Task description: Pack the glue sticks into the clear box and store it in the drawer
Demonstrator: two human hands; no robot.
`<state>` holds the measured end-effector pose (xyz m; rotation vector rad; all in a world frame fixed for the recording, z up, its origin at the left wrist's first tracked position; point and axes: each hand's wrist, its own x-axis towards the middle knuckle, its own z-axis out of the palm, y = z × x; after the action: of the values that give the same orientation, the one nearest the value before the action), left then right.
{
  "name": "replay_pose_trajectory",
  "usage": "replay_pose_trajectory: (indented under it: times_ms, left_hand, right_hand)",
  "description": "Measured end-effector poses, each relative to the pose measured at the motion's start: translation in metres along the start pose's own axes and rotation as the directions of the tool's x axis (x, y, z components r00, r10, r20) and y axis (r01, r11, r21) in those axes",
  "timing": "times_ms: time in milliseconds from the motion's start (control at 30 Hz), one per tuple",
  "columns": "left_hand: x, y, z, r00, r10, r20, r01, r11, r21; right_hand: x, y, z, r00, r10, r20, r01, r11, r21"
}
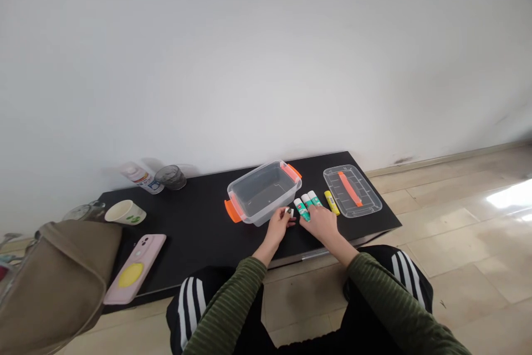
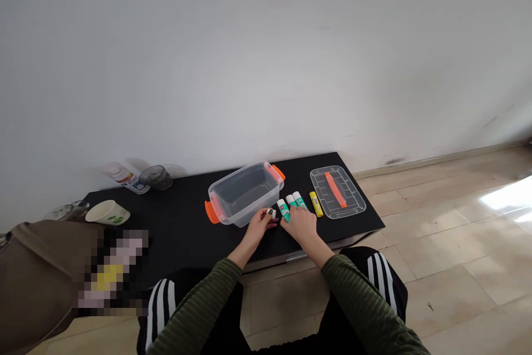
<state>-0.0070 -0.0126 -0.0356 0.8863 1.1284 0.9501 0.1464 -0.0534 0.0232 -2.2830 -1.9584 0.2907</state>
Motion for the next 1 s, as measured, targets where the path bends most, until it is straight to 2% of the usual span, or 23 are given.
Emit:
replay_pose_trajectory:
  times_ms: [133, 233, 400, 567, 800, 900, 1000]
  left_hand:
    - [-0.009, 0.008, 0.005, 0.994, -0.074, 0.078, 0.093, 0.953, -0.287]
    - [-0.016, 0.012, 0.008, 0.989, -0.081, 0.122, 0.119, 0.928, -0.352]
    - [-0.021, 0.015, 0.010, 0.987, -0.063, 0.145, 0.106, 0.946, -0.308]
    - [-0.022, 0.020, 0.007, 0.990, -0.001, 0.138, 0.033, 0.973, -0.227]
    - [-0.024, 0.020, 0.005, 0.984, 0.011, 0.180, 0.019, 0.986, -0.165]
    - [-0.027, 0.021, 0.006, 0.980, 0.024, 0.198, 0.003, 0.991, -0.134]
    - [-0.028, 0.025, 0.005, 0.970, 0.029, 0.243, -0.008, 0.996, -0.088]
  right_hand:
    - [-0.017, 0.017, -0.002, 1.000, -0.021, 0.006, 0.021, 0.997, 0.076]
    - [-0.030, 0.027, 0.002, 0.993, -0.115, 0.003, 0.113, 0.984, 0.136]
    - [-0.038, 0.036, 0.001, 0.978, -0.208, 0.009, 0.203, 0.963, 0.177]
    - [-0.038, 0.038, -0.006, 0.973, -0.230, 0.009, 0.224, 0.956, 0.191]
    - [-0.040, 0.038, -0.007, 0.967, -0.256, -0.009, 0.250, 0.937, 0.242]
    - [-0.041, 0.041, -0.007, 0.962, -0.273, -0.029, 0.266, 0.900, 0.345]
    - [-0.042, 0.043, -0.004, 0.965, -0.262, -0.021, 0.233, 0.816, 0.529]
